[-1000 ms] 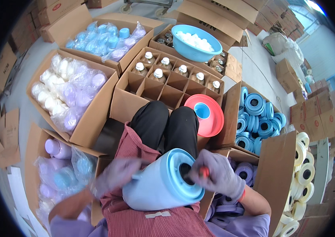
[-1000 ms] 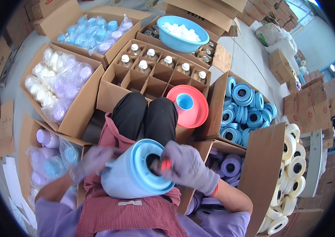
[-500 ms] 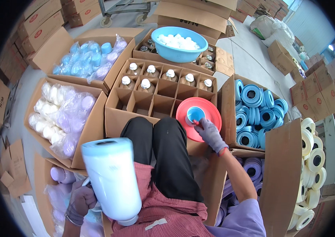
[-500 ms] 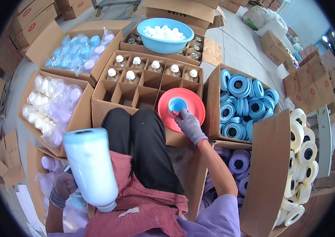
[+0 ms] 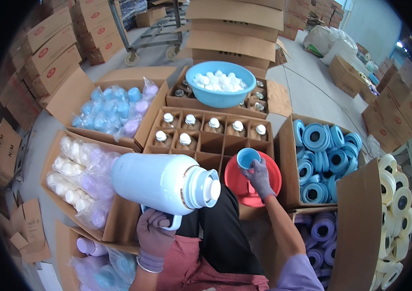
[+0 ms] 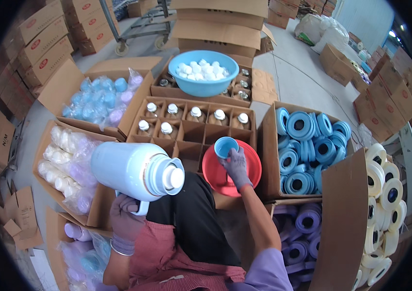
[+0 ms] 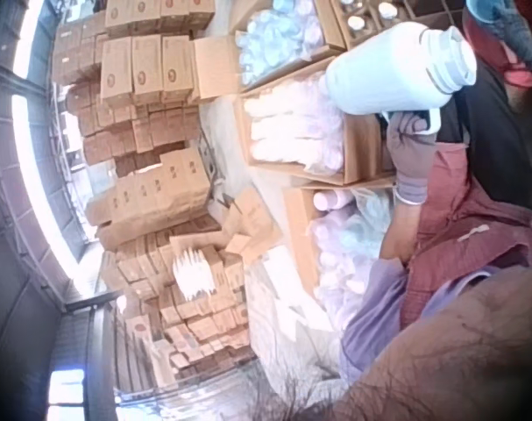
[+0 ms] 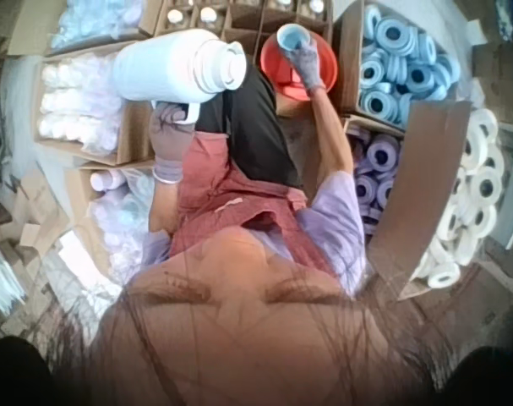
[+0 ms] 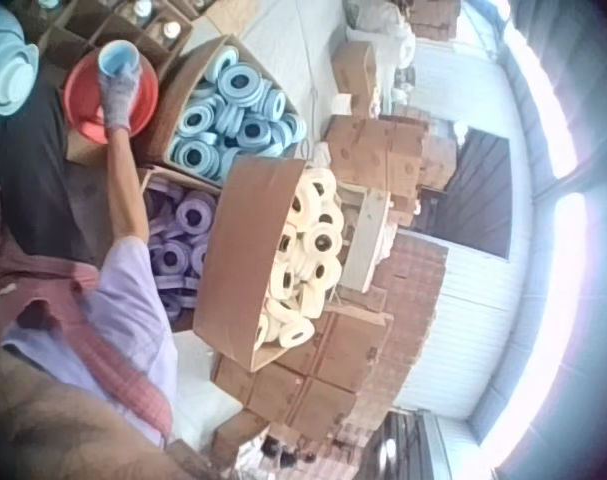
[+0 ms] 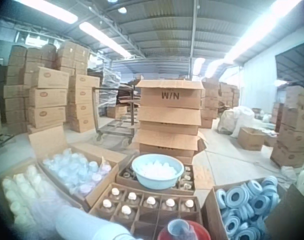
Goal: The person assembles thermos flasks by inserting inner metal liners into plastic bodies, adding gaskets and caps, and wrapping each unit in plastic. The person handles blue, purple, and white flask bodies, gaskets, and caps from nearby boxes.
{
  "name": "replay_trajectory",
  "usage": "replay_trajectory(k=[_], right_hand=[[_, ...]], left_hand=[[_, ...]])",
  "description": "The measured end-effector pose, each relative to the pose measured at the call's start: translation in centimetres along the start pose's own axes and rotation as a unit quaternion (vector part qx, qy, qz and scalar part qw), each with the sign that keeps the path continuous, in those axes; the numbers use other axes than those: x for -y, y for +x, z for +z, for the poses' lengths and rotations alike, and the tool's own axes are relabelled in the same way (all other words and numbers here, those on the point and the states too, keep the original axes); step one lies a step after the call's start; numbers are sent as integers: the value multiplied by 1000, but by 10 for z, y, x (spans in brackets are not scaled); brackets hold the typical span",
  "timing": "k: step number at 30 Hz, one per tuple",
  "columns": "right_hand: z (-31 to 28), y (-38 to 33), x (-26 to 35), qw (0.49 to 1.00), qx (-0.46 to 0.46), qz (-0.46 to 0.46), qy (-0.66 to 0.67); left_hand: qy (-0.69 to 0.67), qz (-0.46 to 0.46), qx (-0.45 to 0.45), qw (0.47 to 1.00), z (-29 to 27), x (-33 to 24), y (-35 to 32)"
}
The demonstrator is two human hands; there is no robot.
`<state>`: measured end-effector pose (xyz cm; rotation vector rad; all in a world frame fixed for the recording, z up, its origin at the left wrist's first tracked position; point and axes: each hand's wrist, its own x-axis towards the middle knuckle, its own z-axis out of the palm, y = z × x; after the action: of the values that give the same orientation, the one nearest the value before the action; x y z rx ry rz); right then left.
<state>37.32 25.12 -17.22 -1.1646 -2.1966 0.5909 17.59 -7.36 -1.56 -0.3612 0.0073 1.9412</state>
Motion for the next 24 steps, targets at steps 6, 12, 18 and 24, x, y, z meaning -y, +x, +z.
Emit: replay_trajectory(k=[6,12,18,24], right_hand=[[-131,-41,190,918,-47,-379,-104],[-100,-50,205,919,-60,-260,290],[-90,-10,201,622,356,248,652],[-112,-2,208,846,497,14,193]], left_hand=[[133,71,-33,988,-6,-1,-5],[274,92,64,955,-7,31,-15],[855,332,157,366,-57,-43,-12],[843,328,425,5,41,-30,-15]])
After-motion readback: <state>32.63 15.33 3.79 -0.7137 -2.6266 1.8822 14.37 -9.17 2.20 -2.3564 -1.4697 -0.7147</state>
